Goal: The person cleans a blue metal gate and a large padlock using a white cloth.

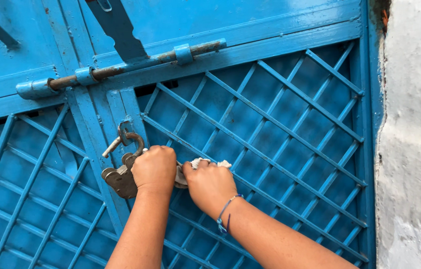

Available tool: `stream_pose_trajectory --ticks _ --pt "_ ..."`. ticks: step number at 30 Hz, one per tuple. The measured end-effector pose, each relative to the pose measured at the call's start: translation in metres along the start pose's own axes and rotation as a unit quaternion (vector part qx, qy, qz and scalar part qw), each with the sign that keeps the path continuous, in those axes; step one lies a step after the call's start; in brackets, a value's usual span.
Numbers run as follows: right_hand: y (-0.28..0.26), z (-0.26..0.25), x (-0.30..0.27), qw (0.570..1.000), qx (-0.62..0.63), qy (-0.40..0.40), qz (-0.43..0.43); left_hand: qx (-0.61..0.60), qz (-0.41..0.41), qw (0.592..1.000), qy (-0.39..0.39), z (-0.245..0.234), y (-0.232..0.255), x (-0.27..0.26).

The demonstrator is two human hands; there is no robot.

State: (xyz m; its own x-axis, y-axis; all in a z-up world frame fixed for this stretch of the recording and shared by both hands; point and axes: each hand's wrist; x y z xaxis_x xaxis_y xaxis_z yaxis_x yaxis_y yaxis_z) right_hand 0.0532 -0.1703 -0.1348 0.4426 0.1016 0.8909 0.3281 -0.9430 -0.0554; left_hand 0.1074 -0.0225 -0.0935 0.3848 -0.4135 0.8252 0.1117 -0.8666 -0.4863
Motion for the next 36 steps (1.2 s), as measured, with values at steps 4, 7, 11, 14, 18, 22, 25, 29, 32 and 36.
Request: stream_pose_trajectory --ticks 4,7,11,14,18,22,25,29,32,36 --pt "0.018 0.003 -0.019 0.991 0.017 0.103 -0.078 -0.036 0.006 0.999 -0.015 -0.005 -0.005 0.000" --pt "0.038 0.002 -0.029 0.982 0.023 0.118 -0.143 -0.044 0.018 0.999 -0.026 -0.013 -0.007 -0.002" --pt "0.046 0.001 -0.033 0.983 0.017 0.103 -0.154 -0.070 0.017 0.996 -0.048 -0.023 -0.006 -0.001" --pt "0.045 0.001 -0.034 0.984 0.017 0.106 -0.145 -0.077 0.023 0.995 -0.066 -0.023 -0.006 0.000" --pt "0.045 0.004 -0.034 0.985 0.026 0.103 -0.139 -0.037 0.018 0.998 -0.049 -0.014 -0.009 0.000" --pt "0.045 0.006 -0.035 0.986 0.030 0.097 -0.132 -0.056 0.009 0.997 -0.053 -0.010 -0.006 0.000" --pt "0.044 0.006 -0.035 0.987 0.020 0.094 -0.128 -0.067 0.012 0.996 -0.055 -0.009 -0.009 0.001" --pt "0.042 0.007 -0.035 0.989 0.017 0.091 -0.119 -0.039 0.021 0.998 -0.052 -0.012 -0.007 -0.001" --pt "0.041 0.008 -0.034 0.989 0.014 0.090 -0.116 -0.055 0.018 0.995 -0.087 -0.026 -0.005 -0.001" --pt "0.041 0.008 -0.036 0.986 0.019 0.110 -0.120 -0.078 0.013 0.988 -0.133 -0.041 -0.006 0.004"
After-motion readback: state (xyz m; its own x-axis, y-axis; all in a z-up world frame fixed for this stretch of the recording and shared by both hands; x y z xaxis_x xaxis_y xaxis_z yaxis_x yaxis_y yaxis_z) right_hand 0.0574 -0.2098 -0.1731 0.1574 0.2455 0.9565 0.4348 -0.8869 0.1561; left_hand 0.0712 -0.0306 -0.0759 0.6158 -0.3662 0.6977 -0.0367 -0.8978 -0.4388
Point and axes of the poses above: each hand's wrist, its own x-axis towards the middle knuckle, its own z-axis out of the palm, y = z × x, and after that the axes turned 14 degrees about z, right-handed
